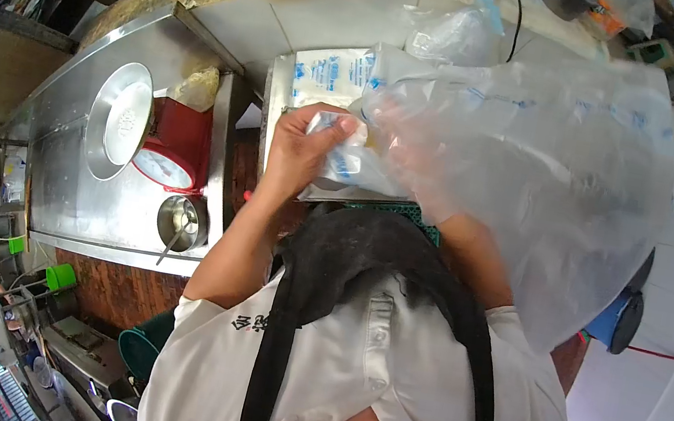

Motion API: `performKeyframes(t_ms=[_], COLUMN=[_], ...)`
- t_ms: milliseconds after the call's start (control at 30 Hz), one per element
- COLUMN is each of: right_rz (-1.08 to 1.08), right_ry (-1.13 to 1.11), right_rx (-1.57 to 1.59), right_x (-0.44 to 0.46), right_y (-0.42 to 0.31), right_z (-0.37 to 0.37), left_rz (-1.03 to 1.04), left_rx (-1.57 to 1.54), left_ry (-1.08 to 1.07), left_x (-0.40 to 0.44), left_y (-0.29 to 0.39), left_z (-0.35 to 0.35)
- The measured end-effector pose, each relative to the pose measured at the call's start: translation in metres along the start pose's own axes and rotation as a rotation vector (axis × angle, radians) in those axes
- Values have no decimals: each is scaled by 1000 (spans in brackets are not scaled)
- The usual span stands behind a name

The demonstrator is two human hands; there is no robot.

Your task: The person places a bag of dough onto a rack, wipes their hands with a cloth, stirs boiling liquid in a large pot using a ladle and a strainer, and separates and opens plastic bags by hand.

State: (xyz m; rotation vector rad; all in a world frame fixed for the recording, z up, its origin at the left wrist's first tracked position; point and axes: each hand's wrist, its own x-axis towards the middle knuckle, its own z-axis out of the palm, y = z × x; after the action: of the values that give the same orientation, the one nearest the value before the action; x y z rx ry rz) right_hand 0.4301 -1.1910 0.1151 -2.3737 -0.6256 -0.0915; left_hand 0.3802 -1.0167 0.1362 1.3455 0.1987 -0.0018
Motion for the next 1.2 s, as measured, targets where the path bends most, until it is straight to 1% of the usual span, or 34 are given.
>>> performKeyframes(t_ms=[33, 67, 100, 167, 200, 233, 300, 400, 500, 600, 700, 833, 933, 1000, 1067, 1100, 1133, 1167, 1200], right_rz=[11, -78, -137, -255, -261, -253, -211, -88, 32, 135, 204, 289, 335, 319, 257, 206, 153, 144, 138], right_ry=[-20, 118, 142, 195, 181, 152, 68, -68, -167, -245, -323, -428, -433, -342, -256, -219, -180, -168, -156], right_rx=[-17, 44, 38, 26, 40, 72, 178, 374, 546, 683, 790, 957, 1214, 1527, 1441, 1198, 954, 1042, 1131], right_x=[4, -1, -1, 5, 6, 6, 7, 7, 4, 1, -5, -5, -8, -14, -23, -27, -25, -27, -27], right_y=[1, 6, 15, 33, 30, 27, 20, 11, 11, 10, 5, -3, -12, -9, 16, 43, 47, 50, 36], right_z=[0, 5, 15, 34, 32, 28, 22, 8, -1, -13, -21, -28, -32, -16, 15, 35, 37, 35, 20], left_rz=[3, -27, -54, -32, -22, -55, -9, 2, 21, 68, 99, 12, 11, 44, 72, 86, 80, 74, 64], left_rx=[-21, -17, -12, 121, 187, 127, 76, 87, 132, 232, 245, 200, 178, 162, 46, -12, 7, 24, 43], left_ry=[-45, -28, -10, 4, 13, -25, 11, -111, -2, 36, 11, -44, -54, -57, -73, -83, -79, -75, -72], left_x=[1, 2, 3, 3, 3, 0, 2, -1, -8, -9, -11, -14, -16, -17, -12, -10, -10, -11, -12], left_y=[0, 4, 9, 3, 0, 5, -2, -1, 6, -2, -6, -5, -4, 0, -16, -21, -20, -19, -19], left_z=[-6, -9, -10, -7, -3, 4, 3, -7, -5, -14, -14, -15, -12, -4, -5, -6, -5, -5, -4])
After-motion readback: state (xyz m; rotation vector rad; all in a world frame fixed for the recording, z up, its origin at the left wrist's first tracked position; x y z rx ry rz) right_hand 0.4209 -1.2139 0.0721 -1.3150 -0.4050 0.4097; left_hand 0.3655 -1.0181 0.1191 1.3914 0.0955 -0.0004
